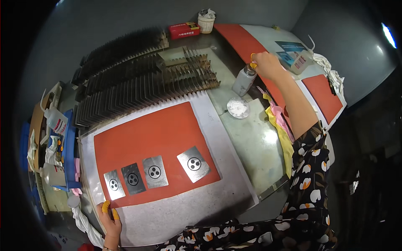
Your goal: The person cleans four small square metal plates with circular patterns on a red mat using a yellow sponge and a white cloth. They wipe the plates individually, occasionally dipping the sponge into a small bowl of liquid, and then use the cloth to dry or polish the surfaces.
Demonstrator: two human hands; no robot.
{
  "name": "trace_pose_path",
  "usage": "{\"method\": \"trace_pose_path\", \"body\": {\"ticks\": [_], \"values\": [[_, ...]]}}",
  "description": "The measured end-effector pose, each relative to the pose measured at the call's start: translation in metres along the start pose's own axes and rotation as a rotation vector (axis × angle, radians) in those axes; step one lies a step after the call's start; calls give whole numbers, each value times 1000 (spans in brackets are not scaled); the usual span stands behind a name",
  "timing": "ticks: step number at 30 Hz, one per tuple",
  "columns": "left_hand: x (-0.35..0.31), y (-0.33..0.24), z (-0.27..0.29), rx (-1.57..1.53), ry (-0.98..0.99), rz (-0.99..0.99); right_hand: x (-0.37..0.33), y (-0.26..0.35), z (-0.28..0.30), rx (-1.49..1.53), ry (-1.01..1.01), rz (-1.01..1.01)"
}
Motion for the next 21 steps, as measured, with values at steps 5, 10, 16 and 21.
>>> {"method": "trace_pose_path", "body": {"ticks": [5, 10, 16, 21], "values": [[0, 2, -2, 1, -6, -12, -1, 6, 5, -23, 65, 31], [3, -5, 7, 95, 49, -8, -44, -2, 36, -9, -156, -125], [78, -100, -39, -37, 49, -225, -123, 4, -53, 505, 148, -313], [132, -131, -95, 64, 449, -234, -132, -2, -117, 672, 23, -371]]}}
Point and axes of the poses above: each hand's wrist, its own x-axis towards the middle knuckle, its own z-axis out of the back of the hand, y = z × x, the point moved 6 cm from there along x, towards the middle knuckle, and after that the axes turned 4 degrees about -x, right-handed, at the moved point
